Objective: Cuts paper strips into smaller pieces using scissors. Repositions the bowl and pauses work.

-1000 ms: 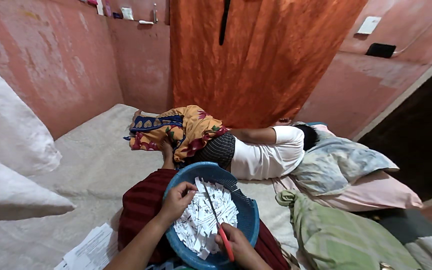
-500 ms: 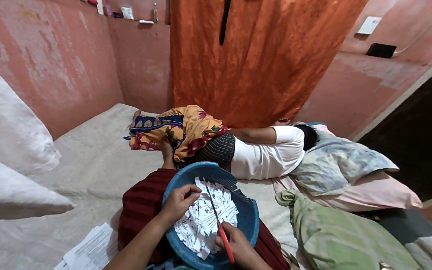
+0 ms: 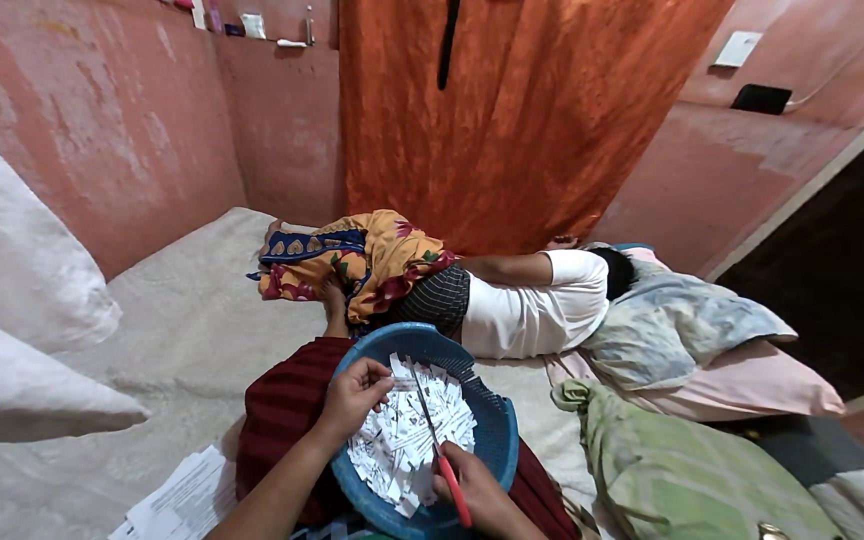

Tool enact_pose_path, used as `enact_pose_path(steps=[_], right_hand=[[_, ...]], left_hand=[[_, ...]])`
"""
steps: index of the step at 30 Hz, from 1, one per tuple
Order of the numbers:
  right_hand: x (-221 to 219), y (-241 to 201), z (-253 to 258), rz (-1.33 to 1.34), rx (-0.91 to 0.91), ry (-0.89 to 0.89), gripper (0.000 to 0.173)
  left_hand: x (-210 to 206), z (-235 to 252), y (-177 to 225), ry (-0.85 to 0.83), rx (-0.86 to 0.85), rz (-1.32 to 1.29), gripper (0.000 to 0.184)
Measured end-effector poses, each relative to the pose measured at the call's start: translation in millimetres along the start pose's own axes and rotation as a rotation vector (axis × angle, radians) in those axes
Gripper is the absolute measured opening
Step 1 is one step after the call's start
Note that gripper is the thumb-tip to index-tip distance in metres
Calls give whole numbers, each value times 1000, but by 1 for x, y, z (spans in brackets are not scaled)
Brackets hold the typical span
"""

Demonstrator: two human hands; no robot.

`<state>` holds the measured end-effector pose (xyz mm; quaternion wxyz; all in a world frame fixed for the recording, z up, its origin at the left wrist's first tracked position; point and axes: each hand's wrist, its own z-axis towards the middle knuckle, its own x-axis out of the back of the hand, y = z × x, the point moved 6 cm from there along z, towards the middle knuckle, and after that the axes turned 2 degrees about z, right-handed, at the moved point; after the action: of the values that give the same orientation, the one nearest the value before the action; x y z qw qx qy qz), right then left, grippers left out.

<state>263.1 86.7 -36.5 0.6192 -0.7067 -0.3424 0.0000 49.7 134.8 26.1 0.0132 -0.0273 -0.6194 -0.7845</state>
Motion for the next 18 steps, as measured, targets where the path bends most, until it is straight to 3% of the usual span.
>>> enact_pose_path(steps=[5, 10, 15, 18], right_hand=[[-2, 2, 1, -9, 8, 18, 46], [-1, 6, 0, 59, 25, 61, 41], [-2, 2, 1, -42, -24, -13, 55], [-3, 3, 2, -77, -14, -15, 54]], left_hand=[[-6, -1, -1, -104, 32, 8, 14], [-4, -1, 0, -60, 48, -20, 11], [-5, -1, 0, -68, 54, -27, 12], [-7, -2, 0, -94, 82, -6, 13]])
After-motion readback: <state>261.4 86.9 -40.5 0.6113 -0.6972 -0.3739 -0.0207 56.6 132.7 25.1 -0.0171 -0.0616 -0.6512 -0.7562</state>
